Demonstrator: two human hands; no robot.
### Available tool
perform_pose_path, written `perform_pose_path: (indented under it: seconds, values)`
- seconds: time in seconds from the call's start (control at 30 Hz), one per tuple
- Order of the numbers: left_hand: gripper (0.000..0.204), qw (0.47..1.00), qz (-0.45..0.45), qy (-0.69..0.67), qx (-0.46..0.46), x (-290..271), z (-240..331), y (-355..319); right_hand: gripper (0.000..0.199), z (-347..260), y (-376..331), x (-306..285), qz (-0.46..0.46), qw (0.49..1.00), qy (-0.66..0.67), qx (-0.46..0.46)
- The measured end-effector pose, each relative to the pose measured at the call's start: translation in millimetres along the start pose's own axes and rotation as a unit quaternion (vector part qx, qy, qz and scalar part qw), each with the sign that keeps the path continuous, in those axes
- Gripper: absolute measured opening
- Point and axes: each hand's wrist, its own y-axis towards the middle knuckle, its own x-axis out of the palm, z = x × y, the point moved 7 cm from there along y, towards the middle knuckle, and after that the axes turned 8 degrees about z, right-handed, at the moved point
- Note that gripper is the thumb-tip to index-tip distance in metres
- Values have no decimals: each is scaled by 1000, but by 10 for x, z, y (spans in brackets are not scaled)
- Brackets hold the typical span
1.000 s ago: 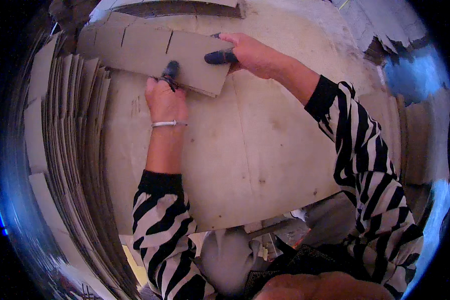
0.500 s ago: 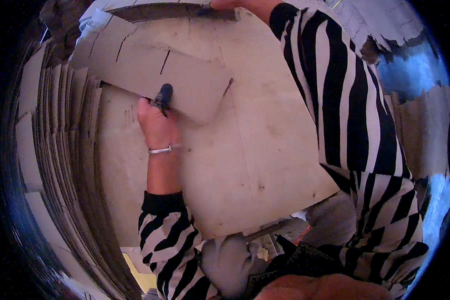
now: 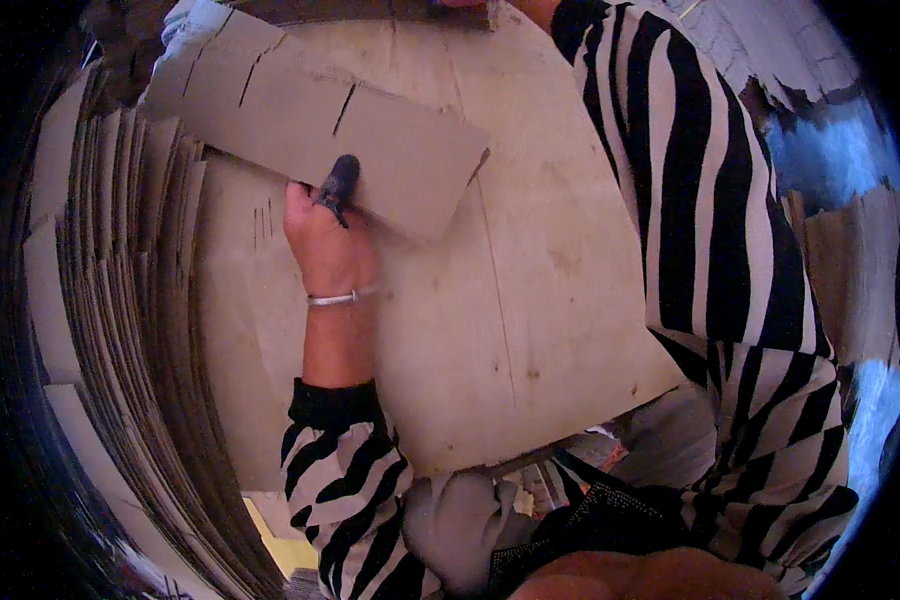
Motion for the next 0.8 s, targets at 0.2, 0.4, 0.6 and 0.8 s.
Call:
perform_pose_path:
  seconds: [0.2, 0.4, 0.6, 0.8]
  values:
    - [10, 998, -34, -61, 5, 218, 50, -126, 66, 565, 164, 172, 78, 995, 6, 62]
    - [10, 996, -46, -80, -10, 23, -50, -100, 63, 463, 278, 273, 46, 998, 18, 42]
    - [16, 992, -82, -90, 18, -6, -36, -117, 59, 375, 153, 203, 57, 998, 18, 31]
    - [12, 998, -57, -32, 7, 46, -29, -208, 58, 368, 9, 198, 15, 999, 2, 49]
